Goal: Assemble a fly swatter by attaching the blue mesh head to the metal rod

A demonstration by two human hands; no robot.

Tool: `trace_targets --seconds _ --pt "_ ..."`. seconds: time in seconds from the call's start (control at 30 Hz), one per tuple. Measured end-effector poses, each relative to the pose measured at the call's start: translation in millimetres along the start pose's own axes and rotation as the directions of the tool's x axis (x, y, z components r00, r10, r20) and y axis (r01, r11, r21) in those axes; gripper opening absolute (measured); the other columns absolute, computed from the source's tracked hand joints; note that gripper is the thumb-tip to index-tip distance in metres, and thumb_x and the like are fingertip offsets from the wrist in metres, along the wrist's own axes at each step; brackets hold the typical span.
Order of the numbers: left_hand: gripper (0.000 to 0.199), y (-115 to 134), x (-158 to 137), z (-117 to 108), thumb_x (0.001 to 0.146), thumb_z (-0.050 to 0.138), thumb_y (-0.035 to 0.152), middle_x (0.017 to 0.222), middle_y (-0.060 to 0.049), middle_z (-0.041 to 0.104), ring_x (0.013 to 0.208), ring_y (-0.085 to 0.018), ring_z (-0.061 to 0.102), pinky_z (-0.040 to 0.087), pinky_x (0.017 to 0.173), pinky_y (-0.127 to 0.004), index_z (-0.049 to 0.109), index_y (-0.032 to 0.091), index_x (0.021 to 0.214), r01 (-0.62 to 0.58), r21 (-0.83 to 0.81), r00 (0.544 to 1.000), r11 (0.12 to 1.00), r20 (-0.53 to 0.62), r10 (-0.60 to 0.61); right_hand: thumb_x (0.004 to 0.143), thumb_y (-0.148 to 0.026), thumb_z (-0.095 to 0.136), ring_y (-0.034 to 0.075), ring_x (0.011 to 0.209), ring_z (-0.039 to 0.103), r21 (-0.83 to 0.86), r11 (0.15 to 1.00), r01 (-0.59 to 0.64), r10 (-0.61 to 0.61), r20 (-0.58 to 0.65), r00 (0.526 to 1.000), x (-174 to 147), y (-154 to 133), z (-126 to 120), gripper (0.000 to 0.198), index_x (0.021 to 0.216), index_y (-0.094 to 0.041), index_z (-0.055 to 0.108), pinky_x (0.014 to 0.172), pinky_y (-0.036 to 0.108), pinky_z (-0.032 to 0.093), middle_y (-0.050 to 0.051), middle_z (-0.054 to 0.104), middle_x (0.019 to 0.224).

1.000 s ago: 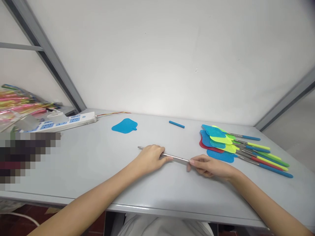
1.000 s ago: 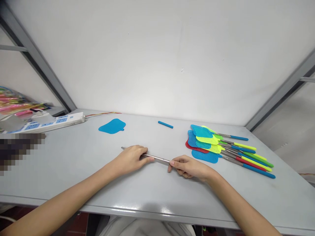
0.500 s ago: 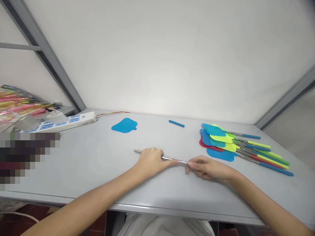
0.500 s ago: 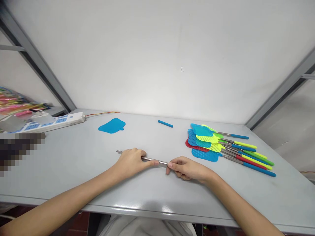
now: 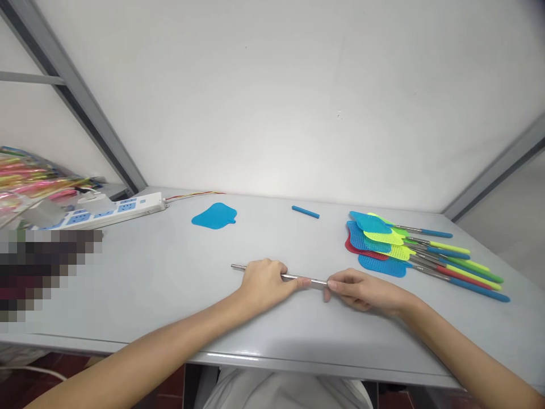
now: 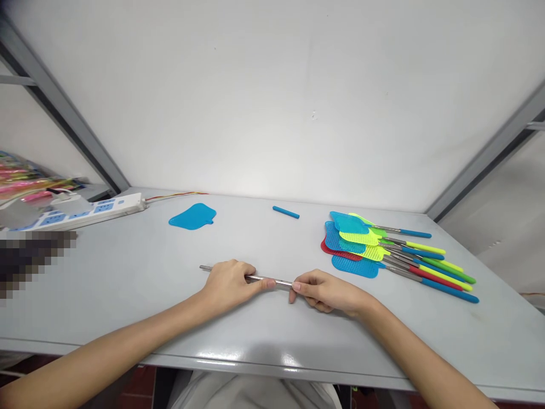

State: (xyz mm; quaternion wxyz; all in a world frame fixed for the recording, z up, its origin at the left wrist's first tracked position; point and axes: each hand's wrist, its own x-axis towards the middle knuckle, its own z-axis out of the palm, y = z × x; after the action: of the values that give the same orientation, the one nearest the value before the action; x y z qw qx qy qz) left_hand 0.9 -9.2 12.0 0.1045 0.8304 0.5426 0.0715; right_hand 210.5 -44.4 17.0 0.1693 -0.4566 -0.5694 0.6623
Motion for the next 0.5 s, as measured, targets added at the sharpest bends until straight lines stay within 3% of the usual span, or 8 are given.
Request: trace_targets --seconds 0.5 --pt "0.06 -0.2 -2.9 7.3 0.071 0.017 0.062 0.049 -0.003 0.054 0.049 -0.015 0.048 0.019 0.044 -0.024 0.052 0.018 0.052 -0.122 0.012 0.993 0.993 -0.011 0.122 0.077 -0.04 0.044 0.003 0.036 0.015 0.004 1.0 0.005 -0.005 0.02 1.0 2.5 1.0 -3.2 0.031 0.079 -0.012 0.058 0.034 0.019 0.01 -0.009 0.021 0.044"
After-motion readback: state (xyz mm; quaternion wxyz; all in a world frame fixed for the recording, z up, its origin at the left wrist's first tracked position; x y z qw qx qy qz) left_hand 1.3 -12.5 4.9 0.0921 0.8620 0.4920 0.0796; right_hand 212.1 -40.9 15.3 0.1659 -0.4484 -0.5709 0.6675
